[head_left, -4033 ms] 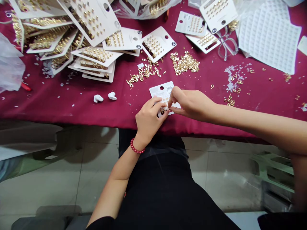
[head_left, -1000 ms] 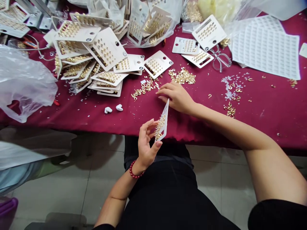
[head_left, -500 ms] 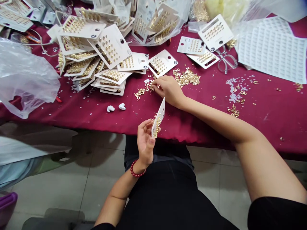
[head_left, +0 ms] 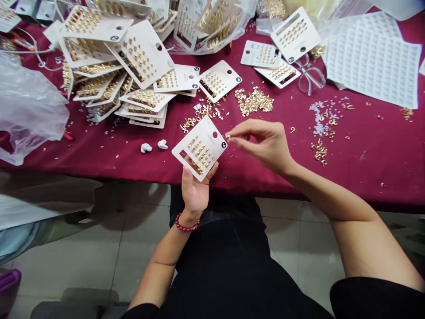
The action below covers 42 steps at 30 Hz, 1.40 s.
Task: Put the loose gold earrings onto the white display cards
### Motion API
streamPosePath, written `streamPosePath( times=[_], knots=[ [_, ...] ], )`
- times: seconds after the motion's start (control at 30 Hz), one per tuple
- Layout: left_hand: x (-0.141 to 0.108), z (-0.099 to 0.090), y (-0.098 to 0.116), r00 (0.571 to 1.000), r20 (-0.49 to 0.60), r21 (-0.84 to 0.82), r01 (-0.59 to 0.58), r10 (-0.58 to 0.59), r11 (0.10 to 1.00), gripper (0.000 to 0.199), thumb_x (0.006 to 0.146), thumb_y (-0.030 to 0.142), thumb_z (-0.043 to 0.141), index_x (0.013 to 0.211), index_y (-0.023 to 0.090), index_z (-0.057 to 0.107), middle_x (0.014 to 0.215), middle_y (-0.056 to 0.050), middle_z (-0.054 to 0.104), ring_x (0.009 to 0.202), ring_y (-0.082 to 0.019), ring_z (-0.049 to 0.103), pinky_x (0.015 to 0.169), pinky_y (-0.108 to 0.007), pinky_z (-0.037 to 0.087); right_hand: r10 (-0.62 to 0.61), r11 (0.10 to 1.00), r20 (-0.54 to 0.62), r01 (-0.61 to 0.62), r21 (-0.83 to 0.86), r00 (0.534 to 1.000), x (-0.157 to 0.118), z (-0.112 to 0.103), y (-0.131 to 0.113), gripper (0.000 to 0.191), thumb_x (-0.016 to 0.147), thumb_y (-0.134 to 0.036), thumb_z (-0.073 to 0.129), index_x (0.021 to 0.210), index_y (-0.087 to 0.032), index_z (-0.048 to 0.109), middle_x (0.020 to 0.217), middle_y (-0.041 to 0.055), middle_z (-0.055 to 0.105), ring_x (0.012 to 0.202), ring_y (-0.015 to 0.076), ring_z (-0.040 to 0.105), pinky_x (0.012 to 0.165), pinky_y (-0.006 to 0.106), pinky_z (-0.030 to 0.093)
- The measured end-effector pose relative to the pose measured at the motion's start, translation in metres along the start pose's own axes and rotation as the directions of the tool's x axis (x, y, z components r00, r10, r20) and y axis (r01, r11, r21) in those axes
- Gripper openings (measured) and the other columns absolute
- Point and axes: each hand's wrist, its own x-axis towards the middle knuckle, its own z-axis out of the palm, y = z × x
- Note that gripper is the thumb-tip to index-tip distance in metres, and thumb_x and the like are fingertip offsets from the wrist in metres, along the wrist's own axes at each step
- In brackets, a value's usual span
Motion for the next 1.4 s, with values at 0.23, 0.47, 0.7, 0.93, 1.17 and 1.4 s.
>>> streamPosePath(
  times=[0.23, 0.47, 0.7, 0.93, 1.17, 1.4],
  knots=[
    [-0.004, 0.01, 0.0, 0.997, 0.033, 0.01, 0.069, -0.069, 0.998, 0.05, 0.085, 0.064, 0.055, 0.117, 0.026, 0.062, 0.126, -0.006, 0.066, 0.114, -0.024, 0.064, 0.093, -0.036, 0.057, 0.237, 0.922, 0.082, -0.251, 0.296, 0.968, -0.031, 0.012, -0.018, 0.018, 0.077, -0.034, 0.076, 0.084, -0.017, 0.074, 0.081, 0.0027, 0.072, 0.075, 0.0117, 0.065, 0.069, 0.026, 0.053],
    [-0.01, 0.005, -0.003, 0.996, -0.021, -0.022, 0.088, -0.088, 0.996, 0.049, 0.084, 0.061, 0.058, 0.118, 0.025, 0.062, 0.127, -0.006, 0.066, 0.122, -0.027, 0.059, 0.091, -0.038, 0.058, 0.452, 0.667, 0.232, -0.499, 0.554, 0.861, -0.029, 0.013, -0.02, 0.017, 0.068, -0.033, 0.083, 0.071, -0.019, 0.075, 0.07, -0.0002, 0.071, 0.062, 0.0073, 0.06, 0.061, 0.021, 0.05],
    [-0.012, 0.003, -0.004, 0.997, -0.018, 0.006, 0.077, -0.077, 0.997, 0.049, 0.086, 0.062, 0.054, 0.117, 0.025, 0.062, 0.129, -0.007, 0.064, 0.122, -0.025, 0.059, 0.09, -0.034, 0.058, 0.405, 0.747, 0.262, -0.482, 0.458, 0.876, -0.03, 0.01, -0.029, 0.023, 0.074, -0.039, 0.078, 0.074, -0.016, 0.073, 0.072, 0.001, 0.07, 0.062, 0.0082, 0.06, 0.06, 0.022, 0.049],
    [-0.02, 0.002, -0.004, 0.994, 0.102, 0.055, 0.039, -0.045, 0.998, 0.049, 0.086, 0.063, 0.055, 0.127, 0.037, 0.055, 0.129, -0.003, 0.064, 0.12, -0.024, 0.061, 0.098, -0.039, 0.054, -0.305, 0.903, 0.096, 0.32, -0.286, 0.947, -0.044, 0.015, -0.02, 0.012, 0.09, -0.029, 0.062, 0.094, -0.022, 0.071, 0.092, 0.0033, 0.072, 0.079, 0.0126, 0.062, 0.074, 0.029, 0.049],
    [-0.024, 0.007, -0.004, 0.979, 0.198, 0.011, 0.037, -0.039, 0.999, 0.044, 0.086, 0.06, 0.057, 0.126, 0.04, 0.056, 0.128, -0.002, 0.064, 0.126, -0.023, 0.056, 0.1, -0.037, 0.053, -0.377, 0.793, 0.112, 0.383, -0.473, 0.919, -0.048, 0.018, -0.023, 0.014, 0.092, -0.031, 0.058, 0.1, -0.028, 0.069, 0.094, 0.0026, 0.072, 0.08, 0.0156, 0.062, 0.071, 0.032, 0.048],
    [-0.025, 0.007, -0.004, 0.985, 0.165, 0.126, 0.021, -0.042, 0.992, 0.056, 0.079, 0.068, 0.06, 0.127, 0.038, 0.055, 0.127, -0.003, 0.064, 0.124, -0.025, 0.058, 0.103, -0.04, 0.05, -0.313, 0.784, 0.171, 0.356, -0.509, 0.934, -0.046, 0.014, -0.027, 0.016, 0.092, -0.036, 0.057, 0.098, -0.028, 0.07, 0.096, 0.0031, 0.072, 0.078, 0.0168, 0.06, 0.069, 0.035, 0.046]
  ],
)
